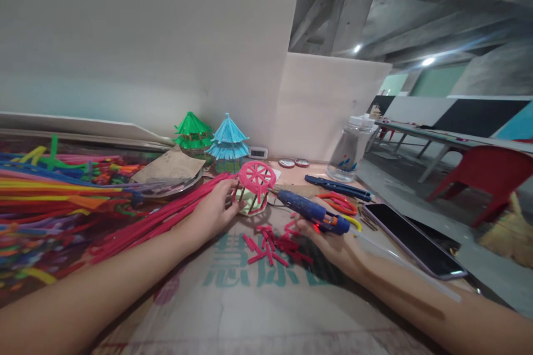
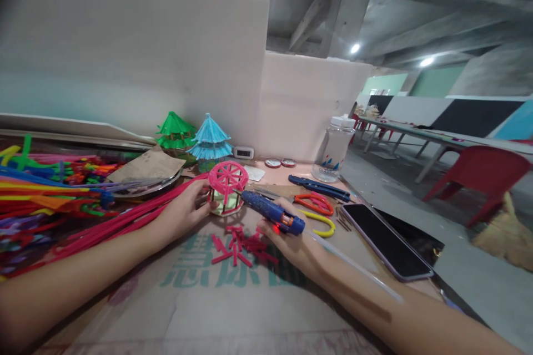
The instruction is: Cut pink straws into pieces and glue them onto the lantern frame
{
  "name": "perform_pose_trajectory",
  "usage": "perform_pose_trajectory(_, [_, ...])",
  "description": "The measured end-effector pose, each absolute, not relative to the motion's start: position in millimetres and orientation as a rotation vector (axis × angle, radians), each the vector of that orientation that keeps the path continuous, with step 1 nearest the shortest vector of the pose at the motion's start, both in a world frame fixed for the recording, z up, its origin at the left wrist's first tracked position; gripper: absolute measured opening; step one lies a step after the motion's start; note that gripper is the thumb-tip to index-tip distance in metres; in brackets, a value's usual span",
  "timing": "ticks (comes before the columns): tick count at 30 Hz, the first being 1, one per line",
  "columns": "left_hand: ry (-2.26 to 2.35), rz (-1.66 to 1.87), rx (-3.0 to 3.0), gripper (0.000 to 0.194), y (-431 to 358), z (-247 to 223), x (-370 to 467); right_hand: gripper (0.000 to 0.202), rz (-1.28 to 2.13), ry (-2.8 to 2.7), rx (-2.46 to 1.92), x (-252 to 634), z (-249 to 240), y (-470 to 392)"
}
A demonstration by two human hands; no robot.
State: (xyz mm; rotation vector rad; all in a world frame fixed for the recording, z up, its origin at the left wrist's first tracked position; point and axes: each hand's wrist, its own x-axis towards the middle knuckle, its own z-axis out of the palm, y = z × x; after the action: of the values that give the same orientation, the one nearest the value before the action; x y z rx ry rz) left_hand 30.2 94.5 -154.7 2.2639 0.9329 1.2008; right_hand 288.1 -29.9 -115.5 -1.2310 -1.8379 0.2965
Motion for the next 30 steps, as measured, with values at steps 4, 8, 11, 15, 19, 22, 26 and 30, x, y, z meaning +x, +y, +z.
perform_pose_trajectory(4, [0.906, 1.207, 2.251, 0.029, 92, -153, 30, 0.022, 0.276, -1.869, -1.249, 287, -116, -28])
perform_pose_trajectory(8, [0.9, 1.177, 2.25, 0.028, 89, -150, 31, 0.024, 0.283, -1.81, -1.286, 287, -121, -24])
perform_pose_trajectory(11, [0.934, 1.18, 2.281, 0.027, 88, -147, 31, 0.025, 0.307, -1.806, -1.302, 288, -122, -23])
perform_pose_trajectory(15, [0.935, 1.19, 2.266, 0.024, 86, -146, 33, 0.024, 0.345, -1.841, -1.305, 287, -121, -22])
perform_pose_trajectory(19, [0.954, 1.187, 2.278, 0.023, 84, -145, 33, 0.025, 0.392, -1.785, -1.336, 284, -119, -22])
perform_pose_trajectory(22, [0.956, 1.188, 2.318, 0.025, 83, -144, 32, 0.025, 0.383, -1.797, -1.369, 282, -117, -23])
perform_pose_trajectory(26, [0.953, 1.18, 2.33, 0.028, 84, -144, 31, 0.027, 0.398, -1.804, -1.366, 282, -115, -24])
perform_pose_trajectory(30, [0.953, 1.177, 2.284, 0.026, 84, -145, 31, 0.026, 0.432, -1.767, -1.366, 282, -117, -23])
